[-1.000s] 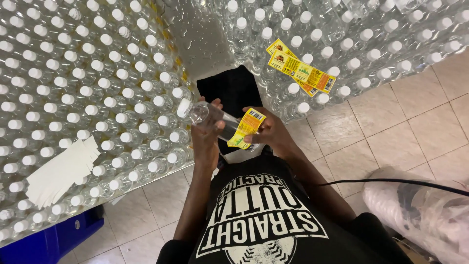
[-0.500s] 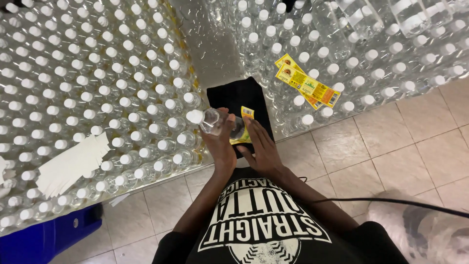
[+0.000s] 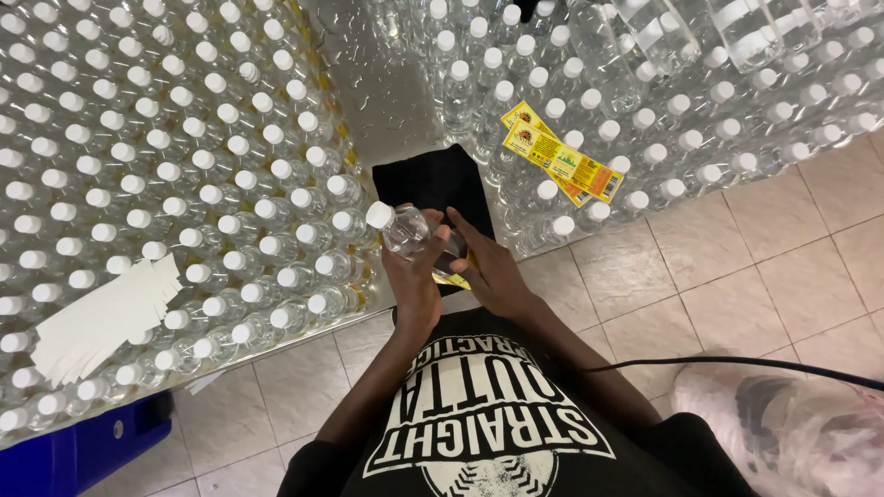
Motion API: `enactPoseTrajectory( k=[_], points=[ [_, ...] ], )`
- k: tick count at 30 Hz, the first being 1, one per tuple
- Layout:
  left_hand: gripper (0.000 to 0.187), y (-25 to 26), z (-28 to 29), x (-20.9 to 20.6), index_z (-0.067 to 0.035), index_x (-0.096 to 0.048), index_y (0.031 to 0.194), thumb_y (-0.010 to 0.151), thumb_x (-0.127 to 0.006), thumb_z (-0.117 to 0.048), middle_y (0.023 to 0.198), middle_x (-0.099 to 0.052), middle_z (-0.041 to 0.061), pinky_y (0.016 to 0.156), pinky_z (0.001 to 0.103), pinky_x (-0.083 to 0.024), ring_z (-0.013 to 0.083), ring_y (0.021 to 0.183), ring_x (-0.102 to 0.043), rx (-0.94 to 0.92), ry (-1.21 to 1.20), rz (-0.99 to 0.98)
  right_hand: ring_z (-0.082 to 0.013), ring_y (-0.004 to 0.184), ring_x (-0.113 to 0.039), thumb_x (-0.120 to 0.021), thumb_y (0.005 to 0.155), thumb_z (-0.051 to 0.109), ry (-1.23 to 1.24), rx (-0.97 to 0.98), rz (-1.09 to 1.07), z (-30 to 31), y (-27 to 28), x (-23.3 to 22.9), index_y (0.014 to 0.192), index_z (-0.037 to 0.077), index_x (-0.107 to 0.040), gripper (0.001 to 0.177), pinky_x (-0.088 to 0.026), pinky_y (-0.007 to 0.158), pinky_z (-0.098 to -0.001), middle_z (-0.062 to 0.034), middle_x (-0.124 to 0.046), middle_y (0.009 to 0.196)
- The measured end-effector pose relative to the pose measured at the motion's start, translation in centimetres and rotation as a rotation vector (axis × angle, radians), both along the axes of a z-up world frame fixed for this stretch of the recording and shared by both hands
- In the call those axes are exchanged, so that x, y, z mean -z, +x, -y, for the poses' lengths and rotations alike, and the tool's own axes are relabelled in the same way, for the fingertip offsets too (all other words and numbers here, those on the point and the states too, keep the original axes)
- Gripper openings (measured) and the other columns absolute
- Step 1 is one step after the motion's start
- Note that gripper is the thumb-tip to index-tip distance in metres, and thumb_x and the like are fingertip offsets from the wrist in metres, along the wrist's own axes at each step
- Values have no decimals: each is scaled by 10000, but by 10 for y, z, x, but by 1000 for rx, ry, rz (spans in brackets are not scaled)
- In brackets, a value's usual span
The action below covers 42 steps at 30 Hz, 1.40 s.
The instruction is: Manually applying adhesive labels to clear plastic water bottles by peeling the backing and wrapping them around the bottle body.
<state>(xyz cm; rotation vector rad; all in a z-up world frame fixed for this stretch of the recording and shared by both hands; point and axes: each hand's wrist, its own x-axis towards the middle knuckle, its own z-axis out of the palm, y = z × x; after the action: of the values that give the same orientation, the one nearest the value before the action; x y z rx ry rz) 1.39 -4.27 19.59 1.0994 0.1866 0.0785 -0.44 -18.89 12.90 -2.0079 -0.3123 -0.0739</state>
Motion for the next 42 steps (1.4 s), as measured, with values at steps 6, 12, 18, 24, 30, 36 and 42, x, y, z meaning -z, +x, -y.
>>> enactPoseTrajectory(
  k=[6, 12, 18, 24, 30, 36, 42],
  points=[
    [707, -1, -10, 2, -57, -512, 1464, 898, -919, -177, 1240, -720, 117, 976, 399, -515, 163, 1137, -668, 62, 79, 4, -500, 1328, -643, -395, 1058, 717, 56, -93, -244, 4, -14, -27, 1706, 122, -387, 879, -492, 1134, -617, -268, -687, 1438],
    [802, 10, -24, 0, -71, -570, 1438, 768, -1006, -150, 1257, -769, 132, 989, 395, -518, 188, 1153, -717, 187, 303, 110, -405, 1484, -549, -736, 1021, 455, 21, -7, -125, 22, -17, -25, 1657, 97, -482, 774, -417, 1226, -545, -177, -607, 1577],
    [719, 3, 5, -9, -62, -591, 1429, 822, -971, -128, 1508, -652, 183, 1305, 624, -291, 437, 1575, -429, 336, 415, 357, -339, 1371, -633, -930, 875, 308, 283, 180, -237, 3, -16, -17, 1564, 73, -534, 829, -519, 1154, -512, -170, -666, 1379],
    [492, -3, 0, -3, -111, -579, 1360, 953, -855, -127, 1508, -586, 111, 1308, 577, -325, 408, 1504, -521, 117, 720, 641, -483, 1378, -592, -939, 851, 177, 406, 517, -250, 6, -13, -37, 1602, -16, -400, 944, -463, 1213, -638, -274, -596, 1460],
    [468, -22, 9, 31, 9, -641, 1416, 1031, -790, -211, 1463, -605, 213, 1220, 501, -508, 411, 1407, -613, 134, 1227, 880, -182, 1149, -671, -887, 905, 173, 731, 670, -92, 7, -2, -75, 1524, 6, -529, 734, -591, 1018, -372, -125, -686, 1336],
    [502, -13, 19, 38, 37, -561, 1538, 1138, -612, -262, 1491, -590, 230, 1227, 485, -506, 402, 1413, -607, -19, 1365, 848, -300, 1296, -630, -910, 847, 272, 639, 604, -56, -7, -15, -85, 1547, 39, -472, 858, -523, 1135, -509, -172, -637, 1394],
    [525, -10, 15, 40, 28, -592, 1457, 1010, -781, -172, 1385, -647, 206, 1172, 514, -526, 405, 1325, -655, -47, 1203, 805, -439, 1315, -691, -983, 760, 121, 483, 278, 167, 10, -24, -68, 1387, 16, -503, 796, -569, 1101, -576, -280, -681, 1381]
  ],
)
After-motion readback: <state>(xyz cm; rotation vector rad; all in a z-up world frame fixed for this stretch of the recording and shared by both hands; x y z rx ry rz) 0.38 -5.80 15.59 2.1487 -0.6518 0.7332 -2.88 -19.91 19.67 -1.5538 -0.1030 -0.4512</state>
